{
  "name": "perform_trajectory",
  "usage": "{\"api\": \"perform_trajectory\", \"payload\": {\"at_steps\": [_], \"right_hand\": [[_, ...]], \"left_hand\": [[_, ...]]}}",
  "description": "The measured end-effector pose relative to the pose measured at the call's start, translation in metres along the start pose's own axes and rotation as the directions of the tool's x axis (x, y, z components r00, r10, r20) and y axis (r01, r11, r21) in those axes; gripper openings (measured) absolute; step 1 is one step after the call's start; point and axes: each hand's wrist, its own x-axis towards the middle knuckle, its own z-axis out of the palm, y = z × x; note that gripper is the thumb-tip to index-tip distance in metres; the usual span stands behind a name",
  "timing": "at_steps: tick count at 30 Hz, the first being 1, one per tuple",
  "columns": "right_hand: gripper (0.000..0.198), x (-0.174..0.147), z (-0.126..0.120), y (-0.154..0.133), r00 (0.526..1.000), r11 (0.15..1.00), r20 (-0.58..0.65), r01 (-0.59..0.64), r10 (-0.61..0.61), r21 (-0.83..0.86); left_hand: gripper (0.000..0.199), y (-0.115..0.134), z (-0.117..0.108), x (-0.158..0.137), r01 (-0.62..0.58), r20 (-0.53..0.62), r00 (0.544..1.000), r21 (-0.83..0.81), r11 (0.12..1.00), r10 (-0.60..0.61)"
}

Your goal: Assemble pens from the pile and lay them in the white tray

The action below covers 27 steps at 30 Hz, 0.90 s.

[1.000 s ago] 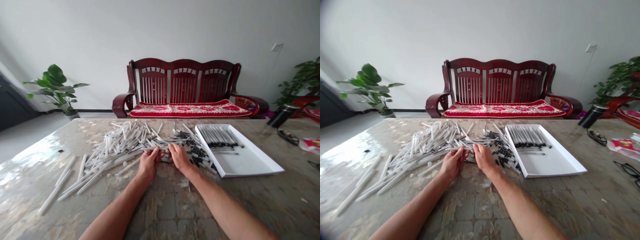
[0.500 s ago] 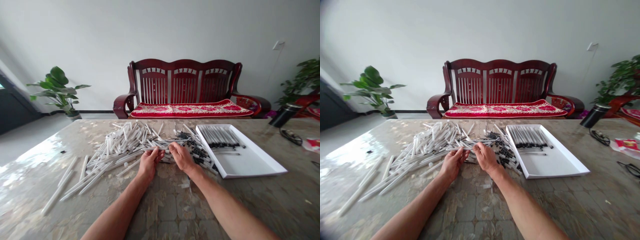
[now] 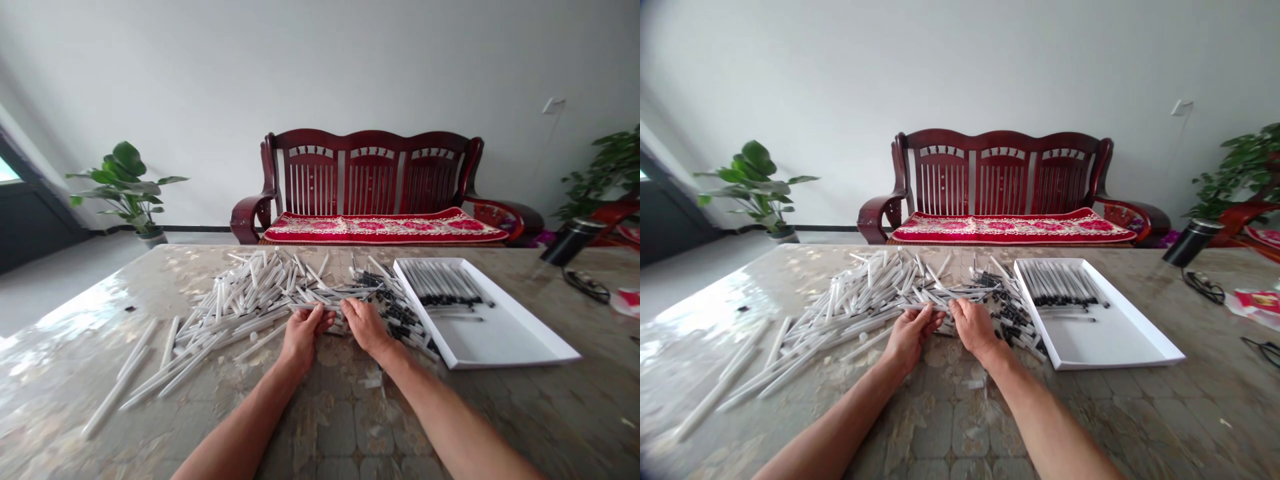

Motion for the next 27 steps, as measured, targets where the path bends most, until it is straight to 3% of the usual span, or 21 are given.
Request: {"api": "perform_trajectory", "payload": {"at_steps": [6, 11, 16, 20, 25, 27], "right_hand": [[0.031, -0.001, -0.001, -0.002, 0.999, 0.999, -0.023, 0.028, -0.028, -0.02], [0.046, -0.001, -0.001, -0.001, 1.0, 1.0, 0.001, -0.016, 0.016, -0.001], [0.03, -0.002, 0.001, -0.001, 0.999, 0.996, 0.019, 0.046, -0.045, -0.078], [0.046, -0.001, 0.005, -0.001, 0.997, 0.997, 0.053, -0.057, 0.054, 0.052], [0.041, 0.0, 0.009, -0.001, 0.999, 0.992, 0.024, -0.031, 0.028, 0.122], [0.043, 0.001, 0.012, -0.002, 0.996, 0.966, 0.043, -0.085, 0.077, 0.245]], "left_hand": [[0.023, -0.001, 0.0, 0.0, -0.004, -0.007, 1.0, 0.009, 1.0, 0.004], [0.027, -0.002, -0.001, -0.001, -0.012, 0.007, 1.0, 0.018, 1.0, 0.012], [0.033, -0.001, -0.002, 0.0, -0.01, 0.004, 1.0, 0.022, 1.0, 0.01], [0.038, -0.001, -0.001, 0.0, -0.021, 0.017, 1.0, 0.028, 0.999, 0.021], [0.043, 0.0, 0.0, -0.001, -0.043, 0.006, 0.999, 0.027, 0.999, 0.043], [0.043, 0.001, 0.001, -0.002, -0.069, 0.009, 0.998, 0.039, 0.997, 0.069]]}}
